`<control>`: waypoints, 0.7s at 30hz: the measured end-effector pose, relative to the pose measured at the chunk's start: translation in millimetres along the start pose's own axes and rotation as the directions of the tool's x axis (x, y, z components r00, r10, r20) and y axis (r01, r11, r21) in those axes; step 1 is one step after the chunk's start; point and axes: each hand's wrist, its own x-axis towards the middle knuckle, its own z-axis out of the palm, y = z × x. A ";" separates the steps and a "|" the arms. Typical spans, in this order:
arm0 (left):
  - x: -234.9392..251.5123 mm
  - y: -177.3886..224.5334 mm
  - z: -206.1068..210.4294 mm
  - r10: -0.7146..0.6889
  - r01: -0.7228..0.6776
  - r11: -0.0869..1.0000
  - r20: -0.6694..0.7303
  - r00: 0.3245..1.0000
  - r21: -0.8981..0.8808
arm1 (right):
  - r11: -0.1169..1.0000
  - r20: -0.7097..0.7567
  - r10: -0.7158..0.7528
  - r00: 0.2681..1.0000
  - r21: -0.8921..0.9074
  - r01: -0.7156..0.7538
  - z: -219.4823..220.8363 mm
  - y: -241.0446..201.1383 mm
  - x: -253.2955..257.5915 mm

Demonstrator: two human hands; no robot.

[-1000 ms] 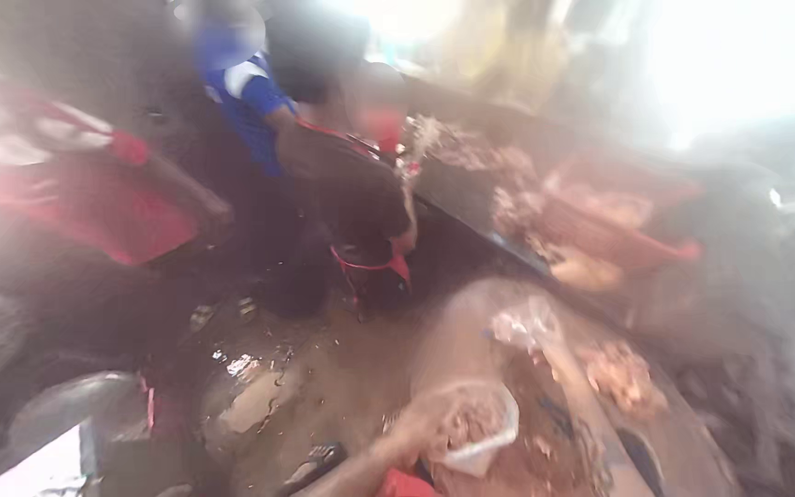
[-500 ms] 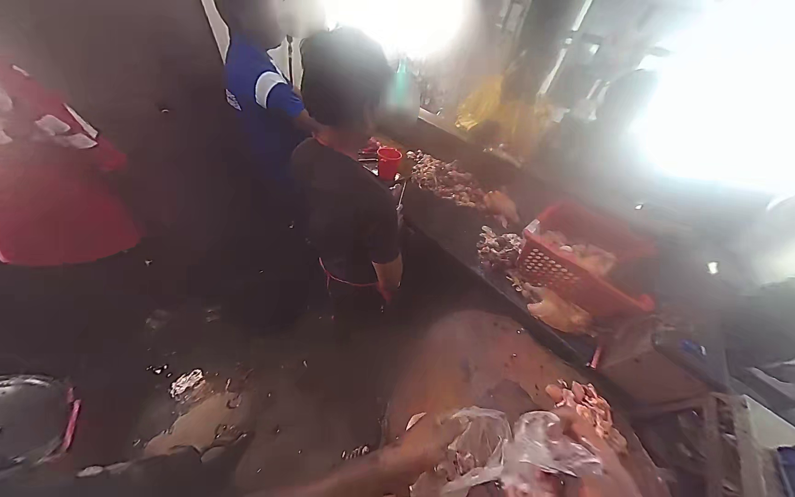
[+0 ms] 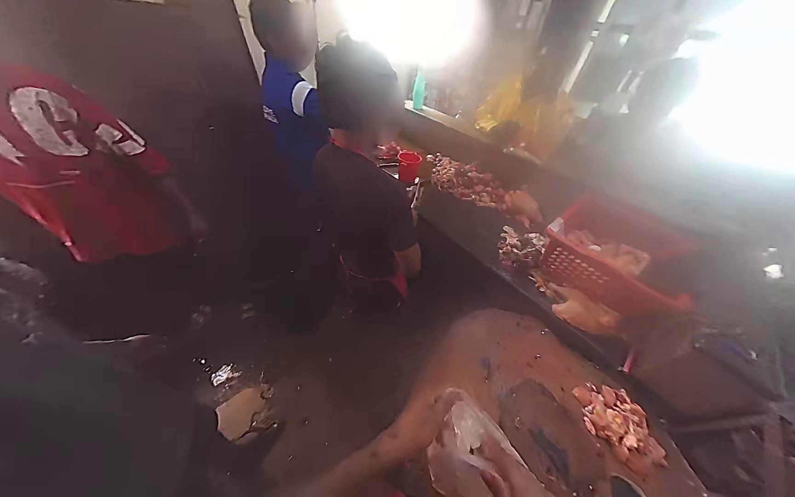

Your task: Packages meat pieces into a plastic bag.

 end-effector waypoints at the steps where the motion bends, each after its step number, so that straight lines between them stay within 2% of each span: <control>1: 1.8 -8.8 -5.0 0.016 -0.014 0.999 -0.053 0.998 0.034 | 1.000 -0.075 0.009 0.997 0.007 -0.008 -5.3 2.5 -9.6; 3: 5.9 -25.3 -7.2 0.069 -0.053 0.992 -0.131 0.989 0.118 | 0.999 -0.251 0.046 0.967 -0.012 -0.050 -4.8 12.0 -19.6; 4: 7.5 -30.8 -4.6 0.110 -0.093 0.986 -0.118 0.987 0.141 | 0.996 -0.297 0.073 0.952 -0.022 -0.083 -0.7 17.1 -17.1; 5: 8.2 -34.2 0.8 0.152 -0.141 0.978 -0.066 0.986 0.156 | 0.992 -0.298 0.114 0.948 -0.015 -0.124 3.7 20.0 -11.6; 7: 4.9 -36.0 17.5 0.205 -0.229 0.955 0.138 0.969 0.188 | 0.990 -0.225 0.141 0.964 0.003 -0.144 5.6 8.5 -3.0; 9: 6.3 -44.0 39.9 0.199 -0.302 0.912 0.344 0.917 0.276 | 0.999 -0.210 0.022 0.977 -0.029 -0.029 3.6 -18.4 -5.3; 11: 11.6 -58.3 63.4 0.233 -0.391 0.848 0.411 0.881 0.357 | 0.988 -0.274 -0.156 0.949 -0.061 0.145 7.9 -24.7 -15.7; 12: 20.3 -66.1 72.6 0.263 -0.425 0.823 0.410 0.873 0.377 | 0.983 -0.309 -0.169 0.936 0.011 0.181 8.6 -18.2 -19.7; 14: 30.4 -51.4 73.3 0.246 -0.389 0.867 0.410 0.878 0.313 | 0.920 -0.402 -0.038 0.915 0.343 0.189 11.3 11.0 -27.6; 15: 30.1 -41.0 68.6 0.270 -0.392 0.889 0.422 0.866 0.236 | 0.812 -0.450 0.080 0.889 0.547 0.204 13.5 25.3 -34.2; 17: 21.1 -19.6 51.5 0.330 -0.407 0.913 0.523 0.786 0.035 | 0.604 -0.463 0.377 0.802 0.779 0.166 17.2 44.2 -50.3; 18: 15.2 -9.0 37.3 0.312 -0.368 0.930 0.556 0.770 -0.013 | 0.526 -0.393 0.489 0.779 0.845 0.096 21.7 53.8 -59.8; 20: 5.9 38.0 24.3 0.224 -0.265 0.964 0.472 0.853 0.022 | 0.404 -0.179 0.630 0.756 0.907 -0.121 44.9 62.4 -93.0; 21: 14.7 62.6 34.6 0.260 -0.293 0.956 0.415 0.872 0.017 | 0.406 -0.047 0.647 0.761 0.866 -0.292 51.8 63.4 -110.0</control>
